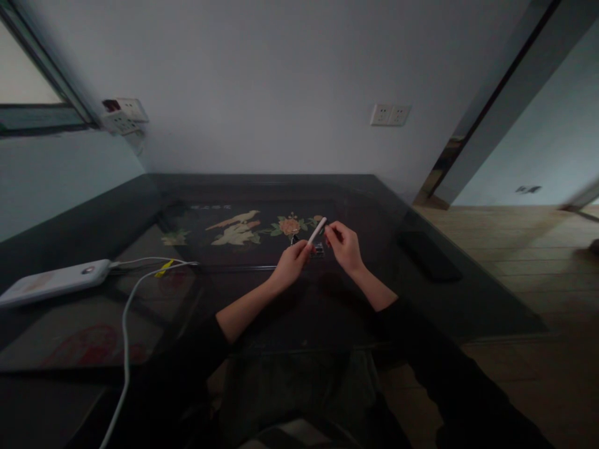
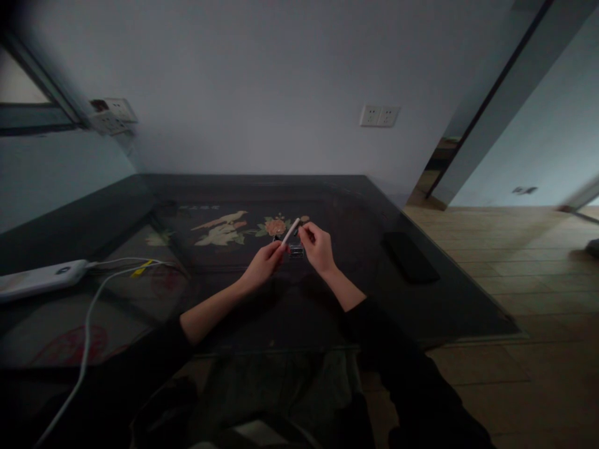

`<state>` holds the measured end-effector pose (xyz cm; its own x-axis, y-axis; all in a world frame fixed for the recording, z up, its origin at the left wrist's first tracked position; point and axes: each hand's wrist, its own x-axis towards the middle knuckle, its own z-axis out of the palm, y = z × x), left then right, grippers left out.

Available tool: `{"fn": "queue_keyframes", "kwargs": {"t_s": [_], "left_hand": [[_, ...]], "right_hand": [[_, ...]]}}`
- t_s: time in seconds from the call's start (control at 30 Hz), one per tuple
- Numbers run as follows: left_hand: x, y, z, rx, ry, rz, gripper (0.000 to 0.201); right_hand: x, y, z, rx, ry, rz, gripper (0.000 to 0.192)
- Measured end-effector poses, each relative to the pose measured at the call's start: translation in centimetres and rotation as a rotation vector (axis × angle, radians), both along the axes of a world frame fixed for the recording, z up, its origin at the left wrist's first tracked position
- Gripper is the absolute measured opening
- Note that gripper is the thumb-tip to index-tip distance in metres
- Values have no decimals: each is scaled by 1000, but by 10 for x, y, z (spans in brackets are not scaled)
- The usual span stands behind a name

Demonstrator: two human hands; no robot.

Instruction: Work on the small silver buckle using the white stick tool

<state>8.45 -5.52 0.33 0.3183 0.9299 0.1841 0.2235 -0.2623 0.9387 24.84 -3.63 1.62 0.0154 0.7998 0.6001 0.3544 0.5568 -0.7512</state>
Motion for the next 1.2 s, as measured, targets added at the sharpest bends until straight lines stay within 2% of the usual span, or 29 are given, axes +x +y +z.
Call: {"fn": "queue_keyframes", "kwargs": {"t_s": [0.27, 0.63, 0.93, 1.2], "left_hand": [[2, -1, -5, -13, 26, -52, 33], [1, -1, 2, -15, -17, 11, 29], [2, -2, -3, -18, 14, -41, 32], [0, -1, 0, -21, -19, -19, 30]], "right_hand": [[11, 6, 6, 21, 108, -41, 30], [-6, -4, -3, -12, 28, 22, 33], [5, 5, 2, 2, 168, -31, 33], [-5, 0, -8, -27, 79, 27, 34]]}}
